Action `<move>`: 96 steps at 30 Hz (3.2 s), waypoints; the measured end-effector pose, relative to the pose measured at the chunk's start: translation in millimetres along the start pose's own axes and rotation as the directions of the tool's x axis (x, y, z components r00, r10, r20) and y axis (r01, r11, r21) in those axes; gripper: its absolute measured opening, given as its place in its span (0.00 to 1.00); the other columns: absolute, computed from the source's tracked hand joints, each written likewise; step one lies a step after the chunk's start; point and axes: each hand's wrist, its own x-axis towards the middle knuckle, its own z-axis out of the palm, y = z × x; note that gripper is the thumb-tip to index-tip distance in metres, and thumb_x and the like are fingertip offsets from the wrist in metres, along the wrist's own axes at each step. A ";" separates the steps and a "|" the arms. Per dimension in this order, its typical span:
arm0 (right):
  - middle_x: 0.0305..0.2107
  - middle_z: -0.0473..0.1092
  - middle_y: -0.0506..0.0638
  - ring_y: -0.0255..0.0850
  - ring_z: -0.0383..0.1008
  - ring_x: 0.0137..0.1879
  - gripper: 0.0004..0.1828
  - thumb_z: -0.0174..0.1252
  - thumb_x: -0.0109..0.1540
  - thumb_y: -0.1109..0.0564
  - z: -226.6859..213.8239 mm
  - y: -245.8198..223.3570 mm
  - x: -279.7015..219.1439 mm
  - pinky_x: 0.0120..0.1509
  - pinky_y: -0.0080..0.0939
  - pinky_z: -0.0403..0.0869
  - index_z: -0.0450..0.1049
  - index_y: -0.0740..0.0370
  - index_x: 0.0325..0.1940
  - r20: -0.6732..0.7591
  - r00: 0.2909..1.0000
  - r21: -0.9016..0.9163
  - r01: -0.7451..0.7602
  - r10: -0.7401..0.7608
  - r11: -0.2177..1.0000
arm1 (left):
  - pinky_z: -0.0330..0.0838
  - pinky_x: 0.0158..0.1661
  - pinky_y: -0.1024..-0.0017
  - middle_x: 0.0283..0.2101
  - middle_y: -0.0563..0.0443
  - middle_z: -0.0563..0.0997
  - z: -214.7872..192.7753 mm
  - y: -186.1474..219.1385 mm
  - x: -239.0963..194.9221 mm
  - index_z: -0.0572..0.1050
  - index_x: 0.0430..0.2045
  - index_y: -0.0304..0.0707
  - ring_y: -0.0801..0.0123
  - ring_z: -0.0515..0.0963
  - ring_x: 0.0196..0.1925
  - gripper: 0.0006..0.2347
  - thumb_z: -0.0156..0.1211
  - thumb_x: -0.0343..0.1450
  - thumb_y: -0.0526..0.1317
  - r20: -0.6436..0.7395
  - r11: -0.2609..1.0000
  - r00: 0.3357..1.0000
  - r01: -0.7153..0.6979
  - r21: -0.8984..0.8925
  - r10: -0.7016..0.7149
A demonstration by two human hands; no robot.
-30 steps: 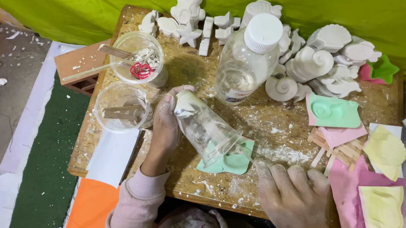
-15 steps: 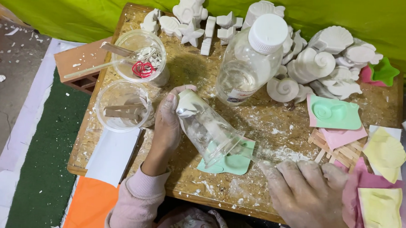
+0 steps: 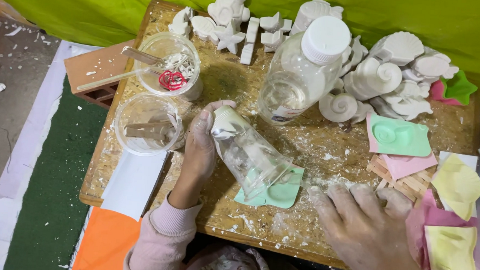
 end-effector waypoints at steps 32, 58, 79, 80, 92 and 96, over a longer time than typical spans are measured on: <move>0.38 0.73 0.41 0.43 0.69 0.40 0.09 0.56 0.62 0.52 3.6 4.2 -1.1 0.40 0.48 0.64 0.77 0.47 0.46 0.011 0.999 0.078 0.042 -0.043 0.996 | 0.71 0.37 0.77 0.34 0.52 0.79 2.9 5.4 -2.5 0.75 0.50 0.35 0.74 0.78 0.35 0.30 0.42 0.73 0.65 -0.001 0.998 1.000 0.003 0.057 -0.003; 0.32 0.71 0.46 0.46 0.67 0.35 0.10 0.49 0.65 0.52 57.2 8.2 -45.4 0.42 0.53 0.59 0.76 0.53 0.37 -0.039 0.996 0.108 0.083 -0.079 0.991 | 0.69 0.35 0.79 0.33 0.54 0.77 4.3 6.9 -1.2 0.75 0.49 0.36 0.77 0.75 0.32 0.31 0.43 0.71 0.66 -0.026 0.998 0.999 0.032 0.049 -0.031; 0.31 0.73 0.44 0.46 0.67 0.34 0.10 0.51 0.66 0.53 -3.1 5.4 -11.7 0.40 0.47 0.60 0.78 0.50 0.42 -0.078 0.997 0.074 -0.015 0.021 0.997 | 0.76 0.39 0.69 0.35 0.48 0.79 -0.2 -10.6 2.7 0.75 0.49 0.38 0.65 0.80 0.37 0.27 0.46 0.72 0.63 -0.048 0.979 0.994 0.090 -0.181 -0.100; 0.31 0.74 0.43 0.45 0.69 0.34 0.11 0.50 0.65 0.55 -1.4 4.7 -18.9 0.44 0.47 0.59 0.79 0.50 0.40 -0.112 0.990 0.103 -0.074 0.086 0.992 | 0.75 0.43 0.68 0.37 0.48 0.79 0.9 -9.3 1.3 0.76 0.50 0.37 0.65 0.80 0.40 0.27 0.43 0.74 0.62 -0.050 0.984 0.995 0.081 -0.158 -0.090; 0.32 0.77 0.57 0.44 0.71 0.34 0.05 0.63 0.62 0.69 49.0 -54.5 28.7 0.36 0.42 0.70 0.80 0.70 0.42 -0.381 0.789 0.542 -0.231 0.481 0.808 | 0.71 0.51 0.71 0.44 0.50 0.79 27.2 -4.1 1.8 0.73 0.48 0.39 0.72 0.76 0.48 0.20 0.44 0.76 0.55 -0.218 0.908 0.886 0.373 -0.192 -0.410; 0.31 0.78 0.57 0.44 0.74 0.35 0.07 0.62 0.59 0.72 47.8 -64.4 31.7 0.38 0.38 0.76 0.80 0.69 0.41 -0.229 0.863 0.675 -0.193 0.451 0.712 | 0.75 0.43 0.71 0.36 0.50 0.81 20.7 -3.0 3.8 0.76 0.41 0.38 0.70 0.80 0.40 0.21 0.44 0.77 0.56 -0.128 0.911 0.914 0.356 -0.207 -0.386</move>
